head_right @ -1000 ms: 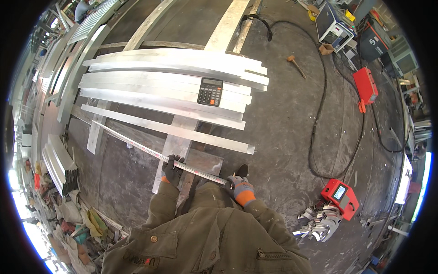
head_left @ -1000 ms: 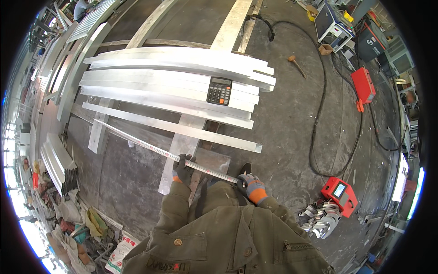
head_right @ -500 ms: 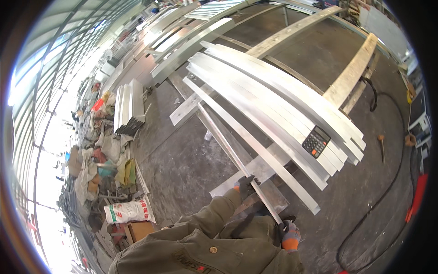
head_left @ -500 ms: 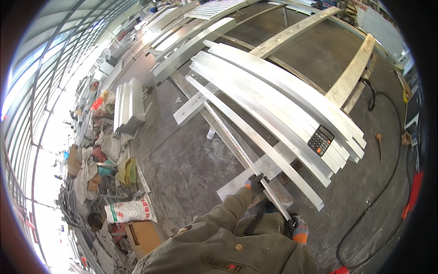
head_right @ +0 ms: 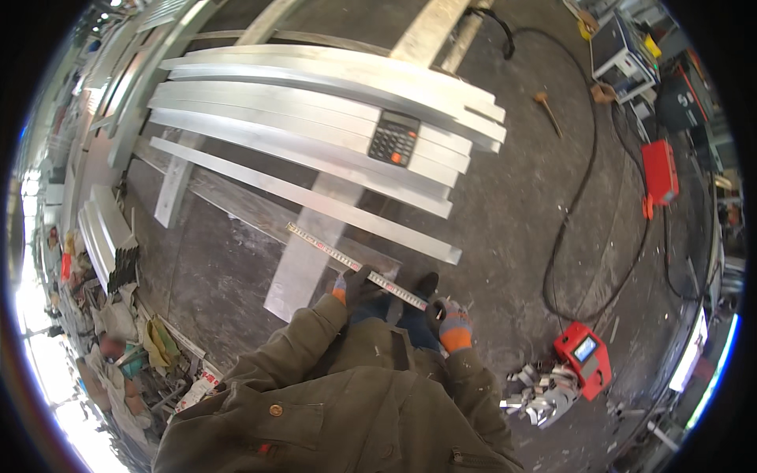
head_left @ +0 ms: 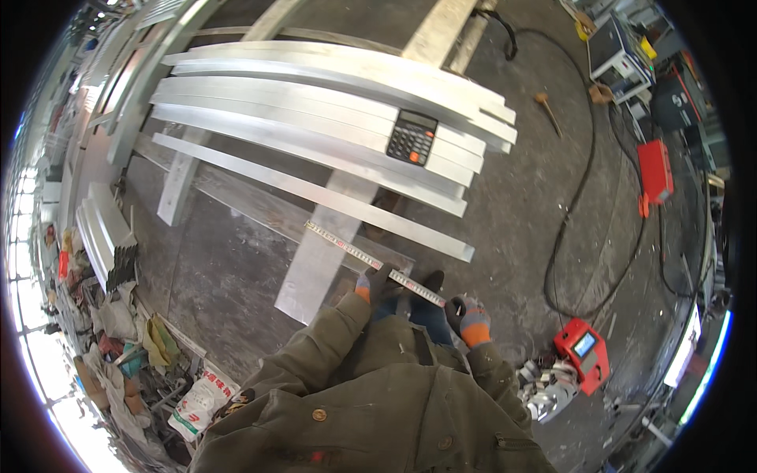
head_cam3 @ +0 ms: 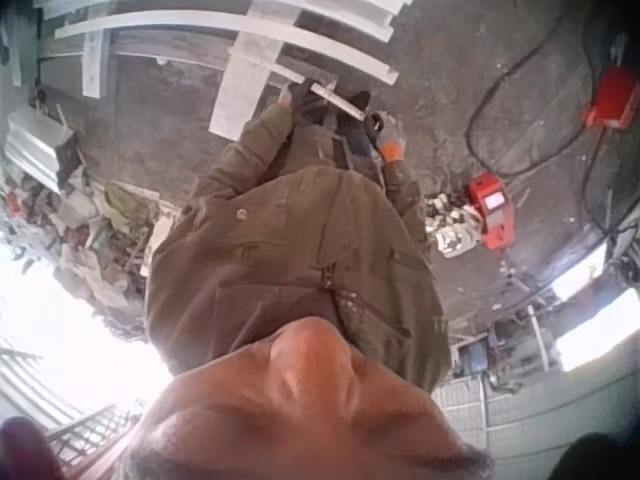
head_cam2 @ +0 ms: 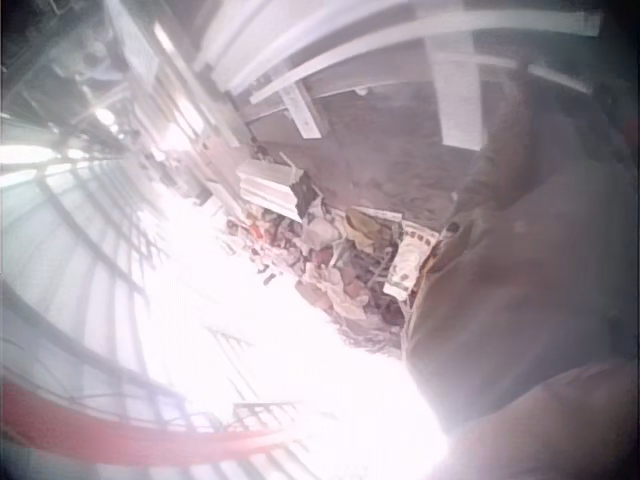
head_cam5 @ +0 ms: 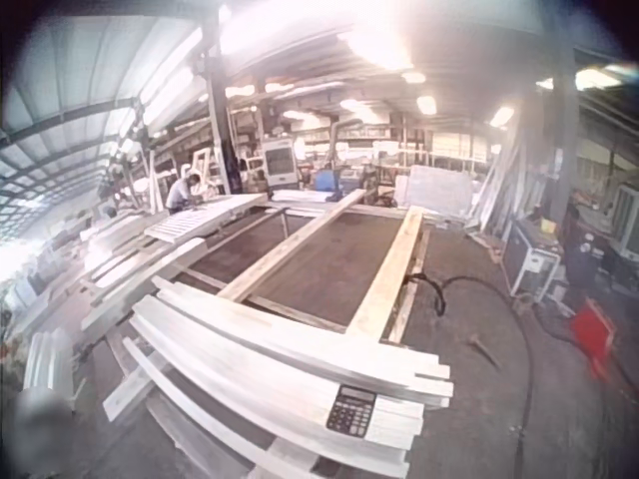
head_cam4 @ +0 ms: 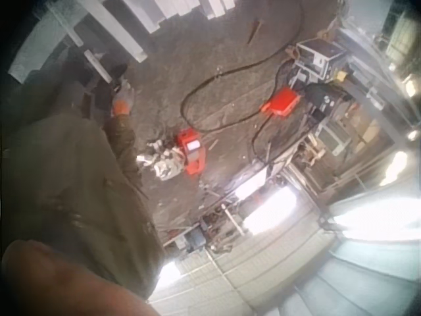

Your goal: The person measures and marks multiple metal bars using a folding ruler and a pencil. They repeatedly align the ruler, mark specific points, and use a calculator to record or verify measurements. The process is repeated across several bars on a workbench.

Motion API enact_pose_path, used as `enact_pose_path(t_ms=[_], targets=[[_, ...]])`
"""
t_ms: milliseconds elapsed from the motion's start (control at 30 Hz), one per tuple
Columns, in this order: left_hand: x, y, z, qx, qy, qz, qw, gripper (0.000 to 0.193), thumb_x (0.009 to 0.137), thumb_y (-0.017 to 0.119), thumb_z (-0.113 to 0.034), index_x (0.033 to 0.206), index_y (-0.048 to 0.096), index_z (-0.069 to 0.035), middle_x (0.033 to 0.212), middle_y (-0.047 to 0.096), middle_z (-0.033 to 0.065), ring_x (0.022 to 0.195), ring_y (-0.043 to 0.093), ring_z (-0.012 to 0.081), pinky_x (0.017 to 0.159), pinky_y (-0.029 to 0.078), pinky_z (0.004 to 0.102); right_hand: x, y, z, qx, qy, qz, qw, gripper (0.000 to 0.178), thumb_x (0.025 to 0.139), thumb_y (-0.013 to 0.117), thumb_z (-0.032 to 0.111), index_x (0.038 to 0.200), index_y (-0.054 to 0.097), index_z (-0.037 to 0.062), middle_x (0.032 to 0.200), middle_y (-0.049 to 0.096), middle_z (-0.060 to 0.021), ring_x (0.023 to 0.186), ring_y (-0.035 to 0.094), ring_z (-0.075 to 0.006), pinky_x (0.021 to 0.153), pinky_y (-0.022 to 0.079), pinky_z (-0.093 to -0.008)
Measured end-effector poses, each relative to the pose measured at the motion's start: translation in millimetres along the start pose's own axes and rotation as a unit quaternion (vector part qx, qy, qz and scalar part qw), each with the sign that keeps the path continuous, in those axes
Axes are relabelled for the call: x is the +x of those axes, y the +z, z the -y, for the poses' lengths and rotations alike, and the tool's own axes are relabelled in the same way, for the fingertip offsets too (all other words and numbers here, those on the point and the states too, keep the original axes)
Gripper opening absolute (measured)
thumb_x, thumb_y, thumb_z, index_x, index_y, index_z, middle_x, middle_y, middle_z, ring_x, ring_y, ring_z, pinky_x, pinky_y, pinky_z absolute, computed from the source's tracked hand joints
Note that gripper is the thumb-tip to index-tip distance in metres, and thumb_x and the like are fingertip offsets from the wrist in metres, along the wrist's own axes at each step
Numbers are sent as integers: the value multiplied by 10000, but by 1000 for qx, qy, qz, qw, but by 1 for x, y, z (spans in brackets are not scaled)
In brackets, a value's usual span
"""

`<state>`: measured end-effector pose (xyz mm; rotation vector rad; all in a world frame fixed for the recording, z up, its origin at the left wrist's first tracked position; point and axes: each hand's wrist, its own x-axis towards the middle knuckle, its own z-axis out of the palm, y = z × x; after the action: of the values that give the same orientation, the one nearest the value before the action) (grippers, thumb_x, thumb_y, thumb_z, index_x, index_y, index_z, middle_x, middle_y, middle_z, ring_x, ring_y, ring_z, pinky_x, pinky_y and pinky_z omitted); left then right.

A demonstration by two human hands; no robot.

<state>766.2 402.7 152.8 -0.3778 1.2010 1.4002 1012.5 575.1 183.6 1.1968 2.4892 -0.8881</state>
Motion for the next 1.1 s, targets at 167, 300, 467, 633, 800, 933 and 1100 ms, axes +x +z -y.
enact_pose_path(t_ms=[167,300,467,633,800,933,1100], targets=[[7,55,3,30,-25,-74,996,448,1052,634,-325,1262,578,66,1144,736,204,988,768,279,771,658,373,9,-35,-26,-1,102,3,995,300,934,740,457,1034,782,177,1043,746,-128,1002,708,-359,837,550,-479],[31,68,13,34,-34,-40,998,484,1045,634,-369,1284,573,47,1168,723,186,1059,751,277,870,636,359,25,-38,-65,-42,60,-64,995,315,930,756,457,1054,786,169,1007,754,-132,929,728,-351,803,563,-456],[65,76,15,37,-24,-89,995,461,1055,624,-420,1194,629,19,1107,738,154,979,766,231,801,637,322,61,-41,-90,-63,28,-62,996,278,936,766,395,1033,778,134,957,745,-131,873,720,-341,763,555,-434],[78,83,15,70,-2,-107,992,443,1068,593,-408,1161,659,20,1083,753,166,964,767,209,776,635,301,88,-49,-89,-62,-20,-71,995,212,935,776,306,1002,769,105,930,732,-126,838,691,-328,743,536,-431],[81,91,16,100,-15,-98,990,581,1066,560,-452,1252,654,89,1101,760,210,957,771,240,790,631,316,102,-52,-86,-56,18,-20,998,200,921,790,317,975,760,126,915,715,-116,854,675,-333,738,528,-439],[84,97,16,77,-13,-104,992,631,1064,542,-496,1239,660,99,1113,754,223,960,772,257,801,632,325,109,-59,-95,-39,-10,-17,999,165,912,807,252,966,755,104,850,695,-140,762,663,-321,684,510,-420],[86,102,16,78,-11,-106,991,616,1071,530,-483,1227,665,98,1074,755,211,935,771,249,779,631,323,112,-68,-103,-11,36,11,999,190,927,777,256,919,736,71,777,650,-152,663,600,-302,619,466,-411]])
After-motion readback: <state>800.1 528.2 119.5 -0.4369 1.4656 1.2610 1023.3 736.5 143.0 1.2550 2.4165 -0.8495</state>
